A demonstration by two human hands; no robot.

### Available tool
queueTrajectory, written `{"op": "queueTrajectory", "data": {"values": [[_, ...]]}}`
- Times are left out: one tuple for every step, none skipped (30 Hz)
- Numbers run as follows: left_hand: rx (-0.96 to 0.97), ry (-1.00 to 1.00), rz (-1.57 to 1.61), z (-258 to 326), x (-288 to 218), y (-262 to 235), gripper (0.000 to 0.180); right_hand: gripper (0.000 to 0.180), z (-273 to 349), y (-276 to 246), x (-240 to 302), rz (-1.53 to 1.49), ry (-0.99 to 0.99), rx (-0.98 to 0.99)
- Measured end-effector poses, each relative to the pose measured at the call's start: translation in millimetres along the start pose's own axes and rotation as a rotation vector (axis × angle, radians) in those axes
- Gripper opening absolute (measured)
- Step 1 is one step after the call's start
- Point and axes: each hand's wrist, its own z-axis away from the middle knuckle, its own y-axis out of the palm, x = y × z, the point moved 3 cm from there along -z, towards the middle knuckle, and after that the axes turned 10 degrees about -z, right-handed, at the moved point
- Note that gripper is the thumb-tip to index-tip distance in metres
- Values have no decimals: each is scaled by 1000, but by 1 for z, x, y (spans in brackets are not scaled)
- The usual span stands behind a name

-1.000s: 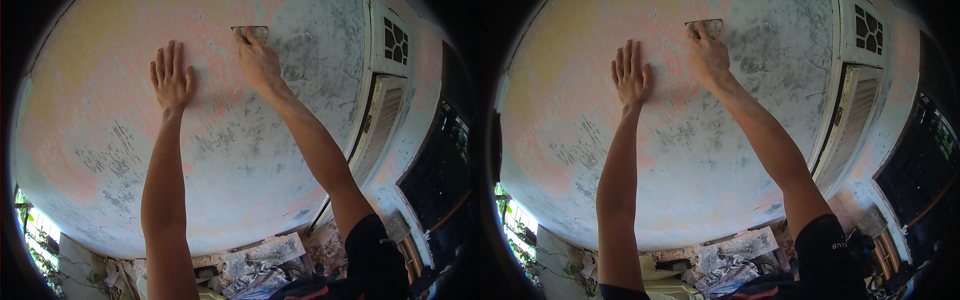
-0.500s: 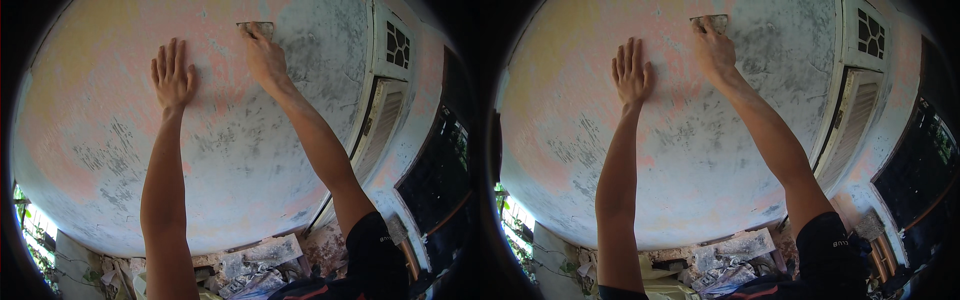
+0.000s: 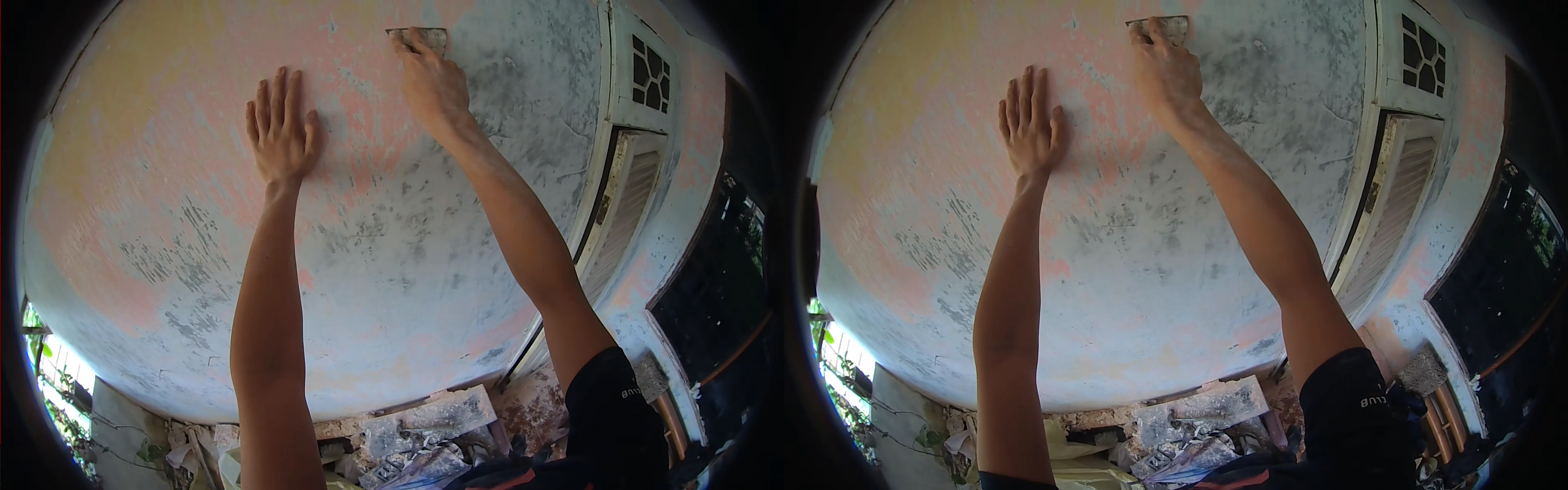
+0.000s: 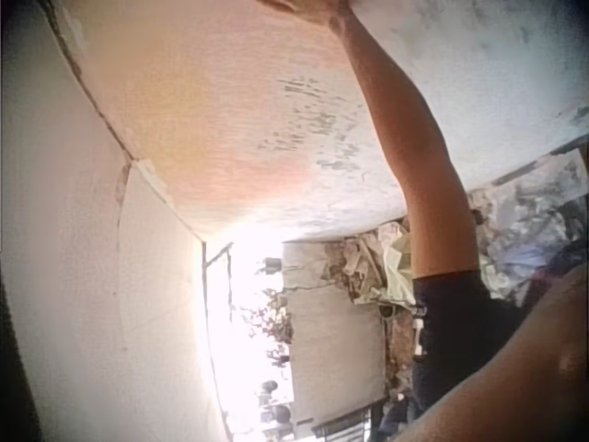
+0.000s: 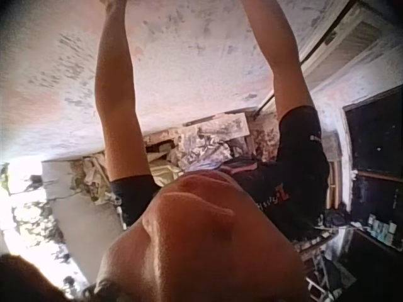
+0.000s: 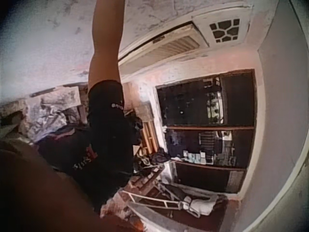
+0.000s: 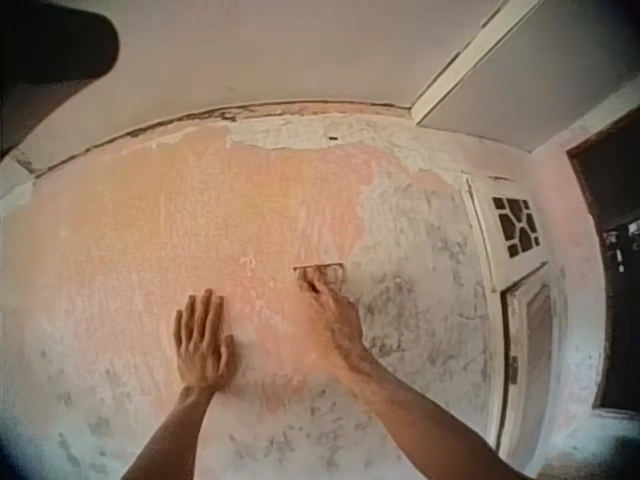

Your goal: The person scrapes old paint and plaster from a wall using a putty knife.

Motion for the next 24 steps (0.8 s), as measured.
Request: {"op": "queueTrajectory", "data": {"values": [[3,0,2,0,1,-1,58,55,1,0,0,1,1,3],[6,1,3,-1,1,-2,57,56,3,0,-1,-21,7,15],[6,1,0,-1,3,-2,57,56,4,0,0,-47,10,23],[5,1,-3,-1,4,-3,57,56,6,-2,1,-49,8,22],[13,1,-9,0,5,-3,58,58,9,-2,2,-24,17,51],[16,0,-11,-1,3,-2,58,59,9,-3,0,6,27,75],[10,0,-12,-1,2,-1,58,59,6,-3,0,7,25,70],[16,-5,-10,-1,2,0,58,60,2,-4,0,1,38,79],[26,-9,-7,-1,1,0,59,61,0,-3,-2,-4,54,93],[25,-9,-5,-1,0,0,59,61,-1,-4,-3,-3,55,92],[24,-8,-6,-2,0,0,59,62,-2,-5,-4,-15,39,73],[26,-7,-9,-1,1,-1,59,62,-1,-3,-4,-31,23,57],[29,-7,-9,-1,2,-2,59,62,3,-1,-5,-32,24,59],[29,-9,-3,0,2,-2,58,61,9,1,-5,-34,27,69],[24,-12,2,-1,2,-2,58,61,13,0,-4,-36,28,75],[21,-13,0,-1,3,-2,58,61,15,-1,-3,-37,26,73],[21,-10,-1,1,4,-3,58,60,16,-1,-2,-39,46,103],[18,-7,1,0,3,-3,58,58,15,-3,-3,-39,67,130],[14,-6,1,-1,3,-3,58,58,11,-5,-2,-37,67,126],[11,-7,-1,-1,3,-2,58,58,3,-7,-1,-42,68,99],[13,-7,-1,-1,2,-2,58,57,-1,-7,-3,-45,71,78],[15,-7,3,-2,0,-2,58,57,-4,-7,-4,-42,74,79],[5,-4,4,-3,-1,-1,58,57,-7,-7,-6,-42,62,55],[1,-1,4,-2,-1,-1,58,57,-6,-6,-7,-46,50,36]]}}
